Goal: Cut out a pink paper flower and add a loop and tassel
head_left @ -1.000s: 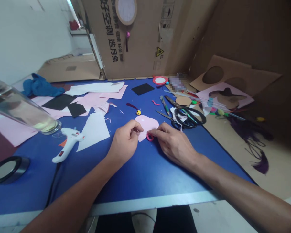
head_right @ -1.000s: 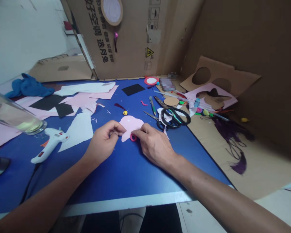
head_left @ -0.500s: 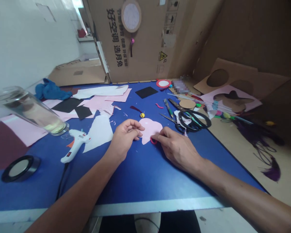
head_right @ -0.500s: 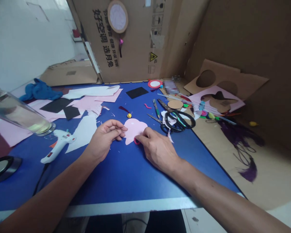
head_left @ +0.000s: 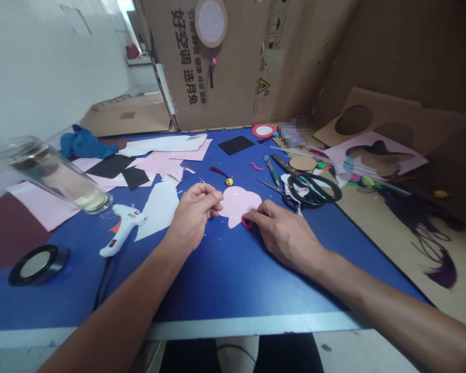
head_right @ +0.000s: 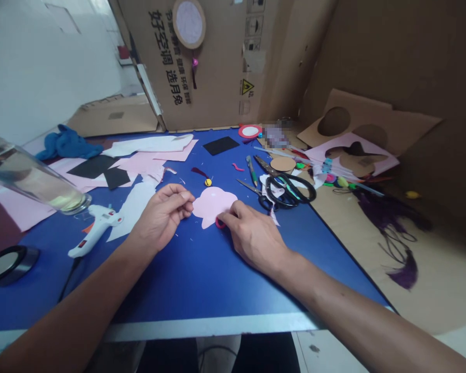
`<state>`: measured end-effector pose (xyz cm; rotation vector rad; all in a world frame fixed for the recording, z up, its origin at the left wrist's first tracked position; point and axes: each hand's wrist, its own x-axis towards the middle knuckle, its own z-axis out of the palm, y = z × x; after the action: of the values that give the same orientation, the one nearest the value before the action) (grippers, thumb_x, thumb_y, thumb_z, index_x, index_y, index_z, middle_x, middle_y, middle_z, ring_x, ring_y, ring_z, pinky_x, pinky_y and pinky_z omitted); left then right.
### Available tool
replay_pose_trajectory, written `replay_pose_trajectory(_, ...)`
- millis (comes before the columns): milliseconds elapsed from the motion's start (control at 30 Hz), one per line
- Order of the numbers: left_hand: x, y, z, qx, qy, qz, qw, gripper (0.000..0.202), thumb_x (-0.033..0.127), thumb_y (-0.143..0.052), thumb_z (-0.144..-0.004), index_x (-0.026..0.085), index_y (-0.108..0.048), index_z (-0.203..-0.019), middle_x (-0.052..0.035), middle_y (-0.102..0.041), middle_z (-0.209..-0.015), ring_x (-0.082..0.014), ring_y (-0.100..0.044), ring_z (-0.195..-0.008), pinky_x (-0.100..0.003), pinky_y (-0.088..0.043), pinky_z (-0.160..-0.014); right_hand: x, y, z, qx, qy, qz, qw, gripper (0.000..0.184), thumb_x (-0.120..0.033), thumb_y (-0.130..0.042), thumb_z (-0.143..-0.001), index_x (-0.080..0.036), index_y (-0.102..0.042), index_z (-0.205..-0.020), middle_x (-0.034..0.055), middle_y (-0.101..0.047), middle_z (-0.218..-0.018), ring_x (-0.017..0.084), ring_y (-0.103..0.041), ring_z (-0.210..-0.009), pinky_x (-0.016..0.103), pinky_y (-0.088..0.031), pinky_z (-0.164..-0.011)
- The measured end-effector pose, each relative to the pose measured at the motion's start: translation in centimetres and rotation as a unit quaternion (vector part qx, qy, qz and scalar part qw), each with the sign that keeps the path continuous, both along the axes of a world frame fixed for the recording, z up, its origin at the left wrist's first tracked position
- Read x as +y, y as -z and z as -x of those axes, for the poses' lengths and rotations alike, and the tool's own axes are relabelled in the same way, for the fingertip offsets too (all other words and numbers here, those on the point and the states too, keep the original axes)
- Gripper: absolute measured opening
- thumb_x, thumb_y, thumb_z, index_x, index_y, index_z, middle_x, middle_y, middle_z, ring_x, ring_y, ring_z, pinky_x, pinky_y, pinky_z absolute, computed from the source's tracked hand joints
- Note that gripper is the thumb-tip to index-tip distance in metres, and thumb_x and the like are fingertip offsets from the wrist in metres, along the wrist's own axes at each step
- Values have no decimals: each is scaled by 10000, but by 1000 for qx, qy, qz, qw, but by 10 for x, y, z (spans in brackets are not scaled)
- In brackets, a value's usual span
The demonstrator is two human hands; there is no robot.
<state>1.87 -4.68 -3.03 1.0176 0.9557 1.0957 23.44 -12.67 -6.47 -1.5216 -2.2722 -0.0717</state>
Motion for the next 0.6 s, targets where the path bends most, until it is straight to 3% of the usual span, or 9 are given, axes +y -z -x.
replay_pose_trajectory(267,9,-5,11,-33,-55,-11,998,235,238,-835,-722,202,-611,-785,3,-694,-749,-105,-590,-602,-244,-443,-585,-2,-6,1,5,10,13,1000,345,-129,-466,-1063,-232,-753,-1223,92,-707,-1086,204,-664,-832,296,-377,-615)
replay_pose_trajectory(600,5,-4,5,-48,-51,3,998,135,242,-769,-787,191,-651,-829,-17,-707,-758,-108,-593,-604,-238,-452,-585,-4,-7,1,20,4,1,1000,396,-132,-452,-1087,-236,-751,-1324,87,-709,-1064,192,-663,-828,286,-429,-639)
